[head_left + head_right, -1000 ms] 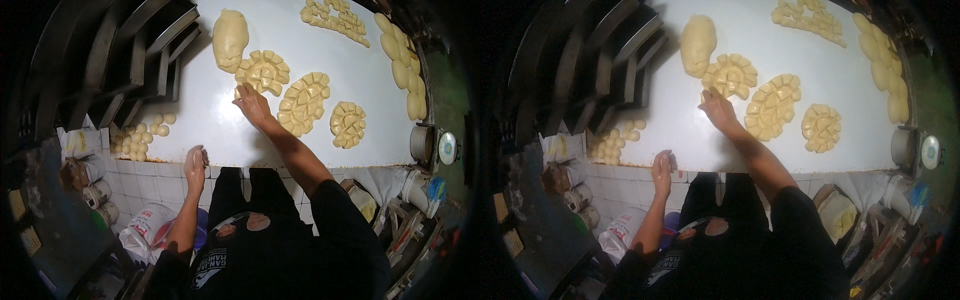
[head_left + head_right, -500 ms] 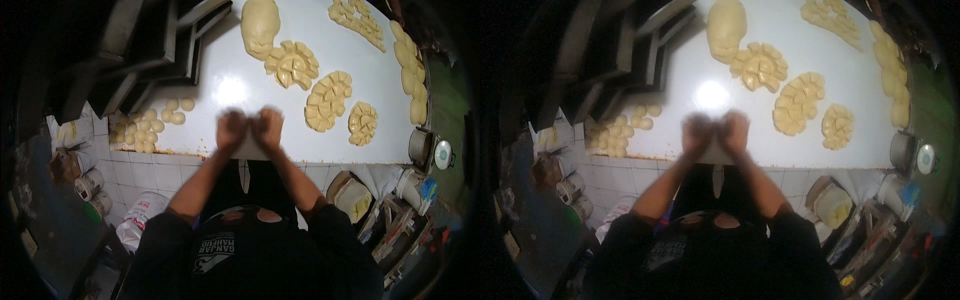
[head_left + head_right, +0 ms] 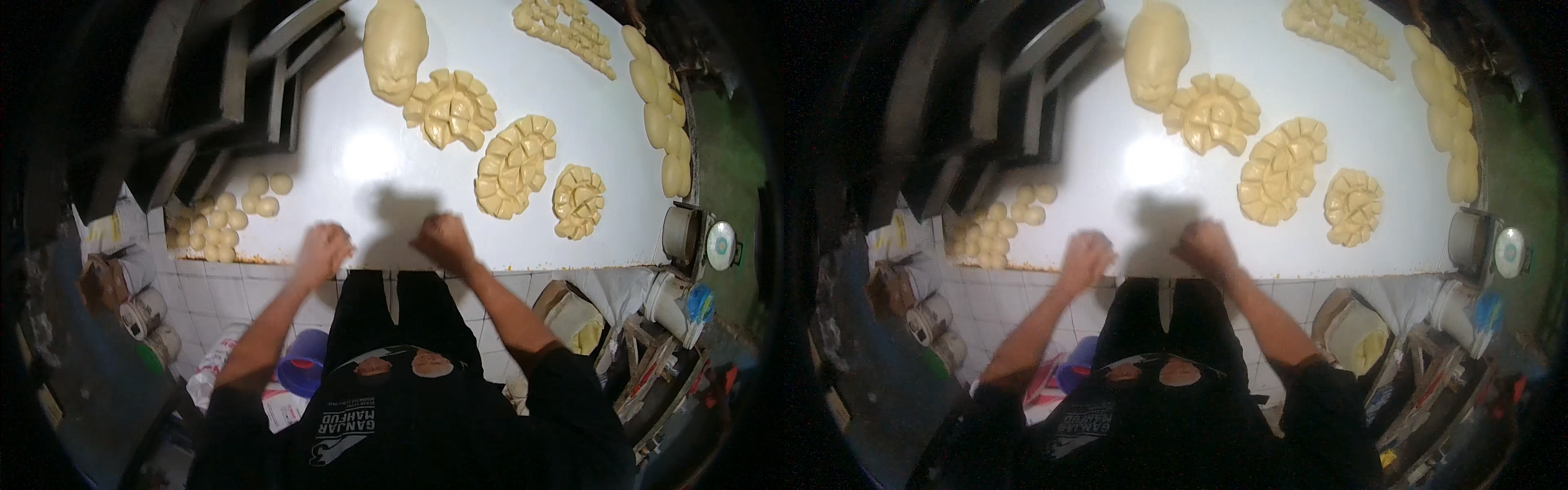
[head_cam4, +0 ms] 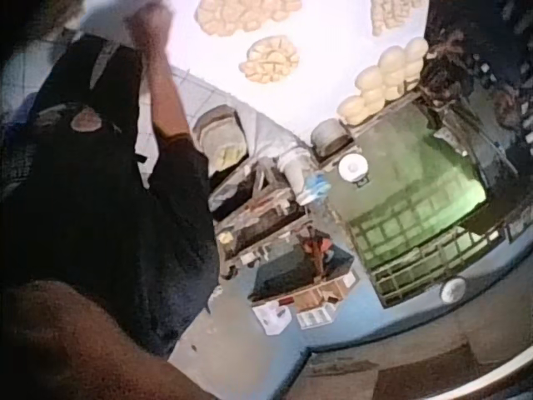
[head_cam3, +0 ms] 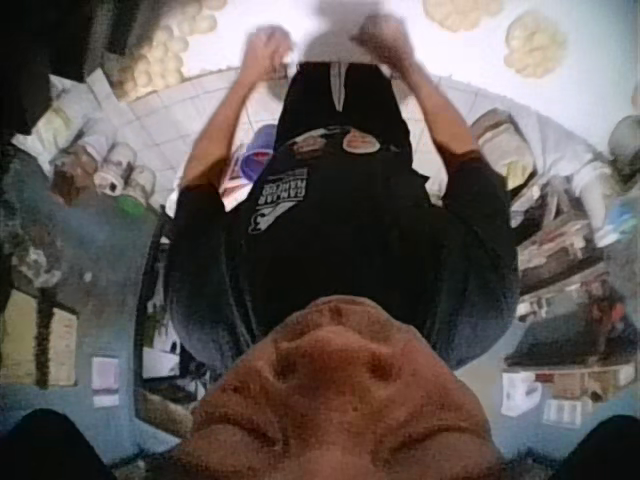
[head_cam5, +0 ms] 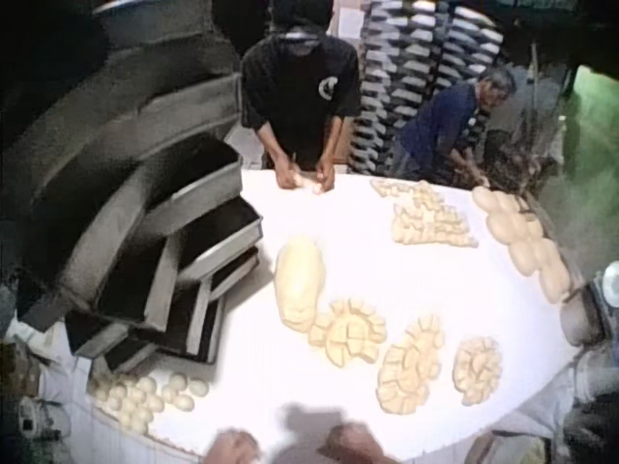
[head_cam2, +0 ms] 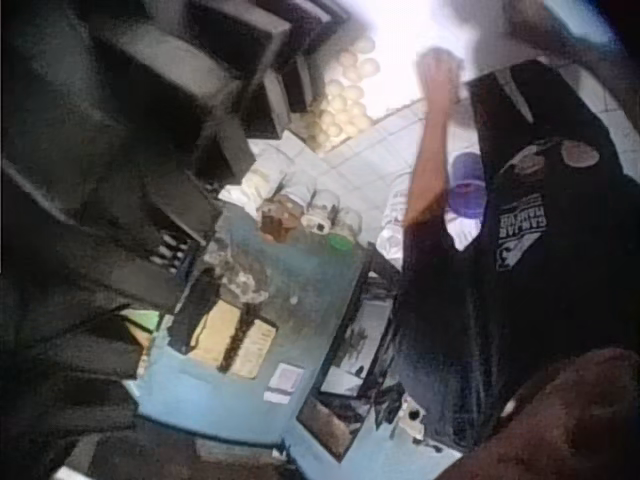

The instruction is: The person shapes small pieces of dough into balls and larger pieces into flower-like decorative patterns by hand on a white tabletop.

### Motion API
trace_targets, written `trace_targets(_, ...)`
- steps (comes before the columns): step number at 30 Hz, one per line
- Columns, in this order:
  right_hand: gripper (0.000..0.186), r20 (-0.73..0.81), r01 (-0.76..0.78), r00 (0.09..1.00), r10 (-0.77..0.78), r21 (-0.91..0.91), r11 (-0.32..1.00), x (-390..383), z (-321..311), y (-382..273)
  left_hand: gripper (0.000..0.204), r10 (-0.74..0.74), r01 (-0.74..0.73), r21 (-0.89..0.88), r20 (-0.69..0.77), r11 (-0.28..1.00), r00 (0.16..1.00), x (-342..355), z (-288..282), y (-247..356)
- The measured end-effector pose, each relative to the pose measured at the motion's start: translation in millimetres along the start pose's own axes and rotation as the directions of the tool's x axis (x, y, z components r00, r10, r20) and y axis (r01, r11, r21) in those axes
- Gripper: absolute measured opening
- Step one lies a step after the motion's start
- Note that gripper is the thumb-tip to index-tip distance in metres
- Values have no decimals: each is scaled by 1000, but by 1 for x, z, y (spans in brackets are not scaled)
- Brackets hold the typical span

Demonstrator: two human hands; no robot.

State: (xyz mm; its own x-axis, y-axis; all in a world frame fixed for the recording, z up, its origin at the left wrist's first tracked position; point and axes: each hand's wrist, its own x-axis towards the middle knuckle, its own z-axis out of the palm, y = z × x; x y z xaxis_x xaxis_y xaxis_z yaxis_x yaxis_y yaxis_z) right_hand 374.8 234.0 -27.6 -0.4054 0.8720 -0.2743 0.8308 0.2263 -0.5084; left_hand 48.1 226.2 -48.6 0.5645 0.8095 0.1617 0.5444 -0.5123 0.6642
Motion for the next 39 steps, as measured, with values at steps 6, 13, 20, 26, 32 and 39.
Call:
trace_targets(6, 26, -676, 96, 701, -230, -230, 969, 37, 56, 4, 18, -453, 443, 304, -40, 843, 890, 74, 76, 59)
trace_targets(13, 32, -444, 66, 890, -104, -100, 993, 49, -7, 13, 17, -293, 436, 186, -510, 881, 809, 93, 24, 38)
trace_targets(20, 24, -212, 185, 961, -176, 24, 983, 17, -10, 33, 20, -329, 348, 220, -119, 911, 937, -35, 27, 31)
trace_targets(26, 10, -759, 350, 585, -287, -83, 933, 212, -142, 21, 32, -281, 398, 232, -412, 887, 867, 16, 38, 73)
trace_targets(32, 23, -560, 78, 829, 19, 149, 986, 113, -73, -3, 22, -352, 350, -54, -250, 935, 902, 120, -38, 34)
trace_targets(39, 21, -373, 144, 924, -80, 148, 978, -11, 6, -28, 19, -100, 149, 184, -248, 972, 964, 289, -41, -16)
